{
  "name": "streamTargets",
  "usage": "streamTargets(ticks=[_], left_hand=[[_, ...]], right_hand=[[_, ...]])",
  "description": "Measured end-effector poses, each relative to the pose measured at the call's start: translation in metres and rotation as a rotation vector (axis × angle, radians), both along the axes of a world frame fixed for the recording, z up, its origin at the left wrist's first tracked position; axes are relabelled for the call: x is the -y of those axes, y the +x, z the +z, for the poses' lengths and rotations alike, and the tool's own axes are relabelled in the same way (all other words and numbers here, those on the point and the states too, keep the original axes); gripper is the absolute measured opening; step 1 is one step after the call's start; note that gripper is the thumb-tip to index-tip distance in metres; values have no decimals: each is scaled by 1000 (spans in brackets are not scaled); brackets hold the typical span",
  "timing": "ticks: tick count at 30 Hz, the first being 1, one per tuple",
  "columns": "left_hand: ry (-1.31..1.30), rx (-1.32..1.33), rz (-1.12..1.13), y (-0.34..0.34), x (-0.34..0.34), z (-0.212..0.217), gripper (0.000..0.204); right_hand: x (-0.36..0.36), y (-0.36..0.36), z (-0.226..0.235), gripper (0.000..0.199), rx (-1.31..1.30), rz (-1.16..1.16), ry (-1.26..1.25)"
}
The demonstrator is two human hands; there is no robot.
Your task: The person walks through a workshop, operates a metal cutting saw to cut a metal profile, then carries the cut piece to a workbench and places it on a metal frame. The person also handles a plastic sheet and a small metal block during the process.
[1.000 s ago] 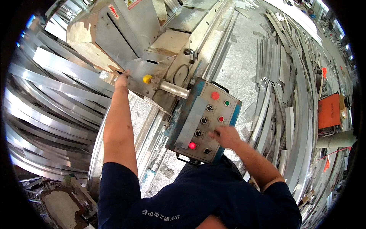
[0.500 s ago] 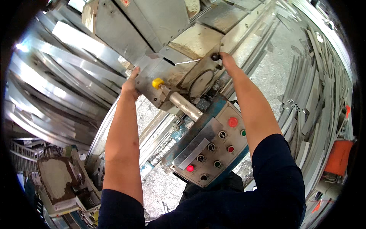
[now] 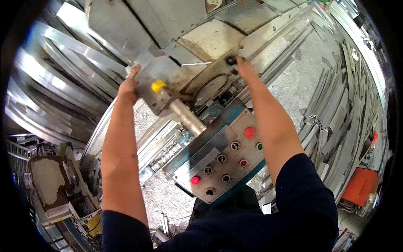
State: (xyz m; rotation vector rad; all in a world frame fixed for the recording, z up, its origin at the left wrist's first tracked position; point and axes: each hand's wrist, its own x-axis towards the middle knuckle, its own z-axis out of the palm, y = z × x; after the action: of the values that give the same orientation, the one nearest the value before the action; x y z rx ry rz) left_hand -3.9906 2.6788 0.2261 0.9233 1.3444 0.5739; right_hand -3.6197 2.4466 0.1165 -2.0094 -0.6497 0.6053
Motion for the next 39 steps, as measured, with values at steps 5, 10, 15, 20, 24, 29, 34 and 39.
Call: streamTargets(ticks=[5,10,15,20,24,29,34,39], left_hand=[[30,-61,-51,-14,33,24,67],[36,-119,-52,-54,27,20,75],[89,-64,-26,-72,34,26,66],[-22,-54,20,-126,27,25,71],[28,-28,3,-138,29,25,74],[48,-87,77,-190,38,24,70],[23,0,-1,-197,13,21,70],[-22,-44,13,-174,38,27,75]], right_hand=[[28,-14,6,62,-150,71,59],[52,22,-46,50,-96,77,-11],[29,52,-133,57,274,125,-409],[-13,43,-164,44,392,419,-471],[-19,54,-187,33,540,524,-601],[-31,54,-228,26,428,508,-667],[-12,94,-367,34,591,532,-283],[-32,89,-273,35,634,734,-500]])
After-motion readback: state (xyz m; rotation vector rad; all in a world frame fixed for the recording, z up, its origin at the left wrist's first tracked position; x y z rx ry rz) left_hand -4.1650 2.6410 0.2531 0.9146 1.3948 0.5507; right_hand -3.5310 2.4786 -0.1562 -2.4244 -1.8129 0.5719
